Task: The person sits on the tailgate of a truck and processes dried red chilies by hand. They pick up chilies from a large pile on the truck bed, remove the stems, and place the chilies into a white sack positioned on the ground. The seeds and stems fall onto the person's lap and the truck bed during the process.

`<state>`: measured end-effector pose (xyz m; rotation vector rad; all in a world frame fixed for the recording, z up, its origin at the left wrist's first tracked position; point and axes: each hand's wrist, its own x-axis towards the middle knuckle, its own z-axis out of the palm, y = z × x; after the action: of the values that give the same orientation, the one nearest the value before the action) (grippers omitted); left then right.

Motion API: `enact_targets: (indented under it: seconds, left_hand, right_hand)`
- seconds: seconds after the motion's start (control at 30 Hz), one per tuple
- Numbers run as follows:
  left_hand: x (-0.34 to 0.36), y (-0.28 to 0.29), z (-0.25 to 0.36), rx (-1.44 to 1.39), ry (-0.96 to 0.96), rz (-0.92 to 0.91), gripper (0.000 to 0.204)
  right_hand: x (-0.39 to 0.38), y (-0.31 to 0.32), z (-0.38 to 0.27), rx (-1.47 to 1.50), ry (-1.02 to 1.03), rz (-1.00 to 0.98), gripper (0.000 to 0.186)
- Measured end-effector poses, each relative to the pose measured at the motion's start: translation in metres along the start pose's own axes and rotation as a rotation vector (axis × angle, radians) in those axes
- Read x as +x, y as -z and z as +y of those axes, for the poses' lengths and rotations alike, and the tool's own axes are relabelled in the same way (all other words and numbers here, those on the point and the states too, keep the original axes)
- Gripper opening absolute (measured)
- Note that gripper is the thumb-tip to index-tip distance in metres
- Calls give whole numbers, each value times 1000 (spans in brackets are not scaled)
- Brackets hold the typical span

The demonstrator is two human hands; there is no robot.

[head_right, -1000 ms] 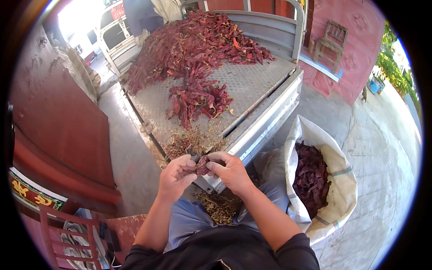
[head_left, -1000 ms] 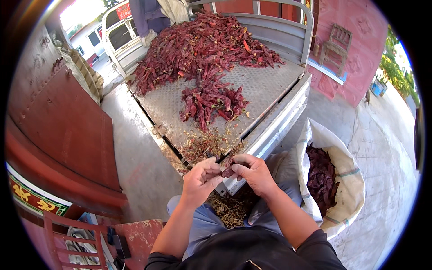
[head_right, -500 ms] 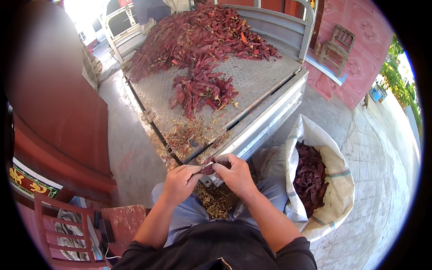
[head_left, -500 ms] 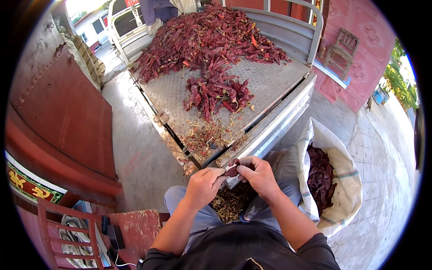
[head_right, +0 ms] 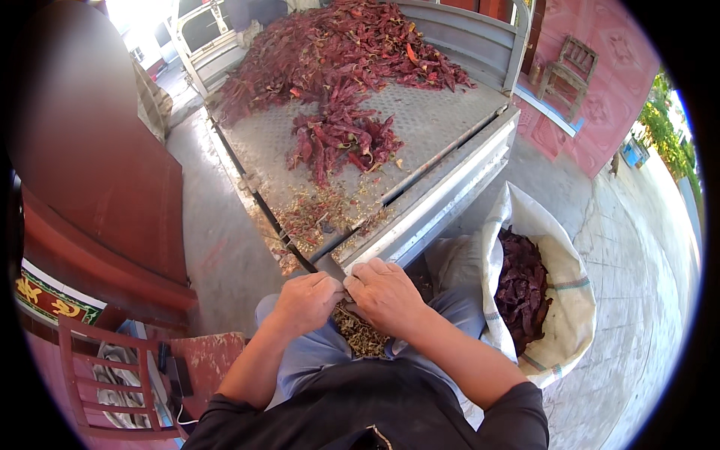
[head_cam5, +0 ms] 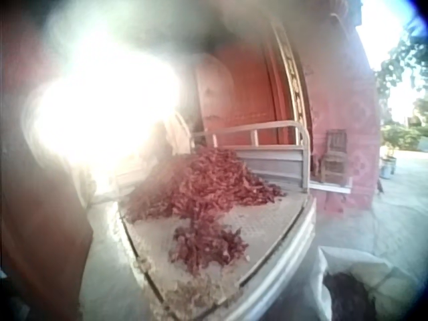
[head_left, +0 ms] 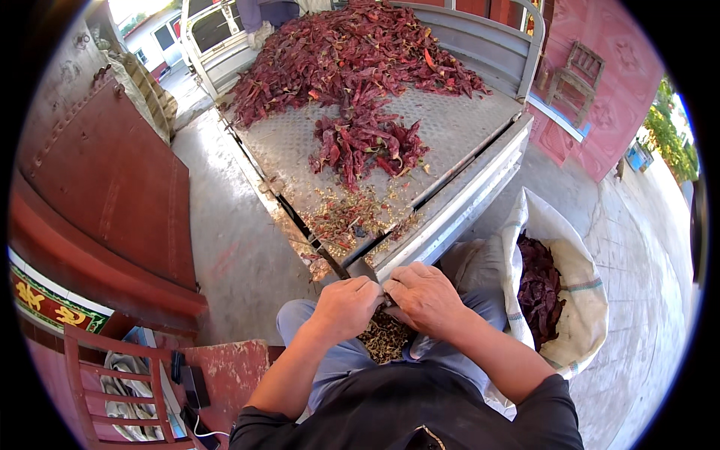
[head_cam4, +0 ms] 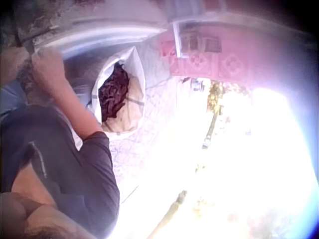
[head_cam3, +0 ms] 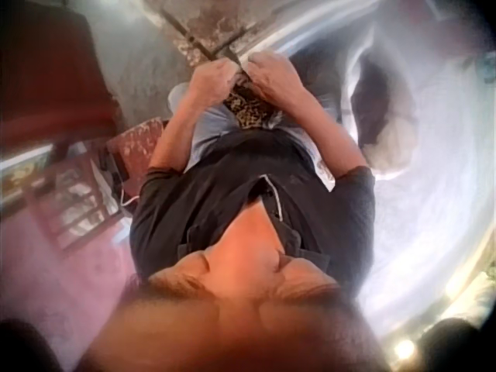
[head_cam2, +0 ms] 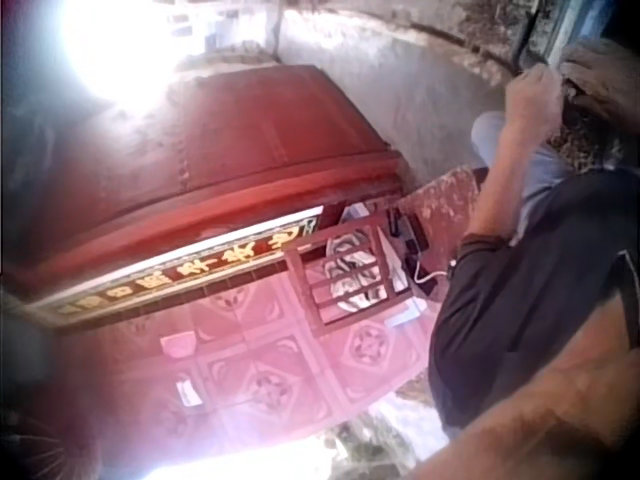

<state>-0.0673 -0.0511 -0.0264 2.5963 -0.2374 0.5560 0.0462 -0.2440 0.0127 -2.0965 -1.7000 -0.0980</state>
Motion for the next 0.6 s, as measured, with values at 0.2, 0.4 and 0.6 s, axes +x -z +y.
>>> enact_targets:
  seconds: [0.2,0.4,0.6]
  left_hand:
    - [-5,4,-6,-552,132,-79,12]
    - [-14,-7,-4,-1256,366,-110,10]
    - [9,-2,6,-212,-7,88,12]
  right_hand:
    - [0,-3,22,429,42,-112,22]
    - [-14,-21,14,1220,-259,-104,25]
    - [-15,-34,14,1342,-554,8,29]
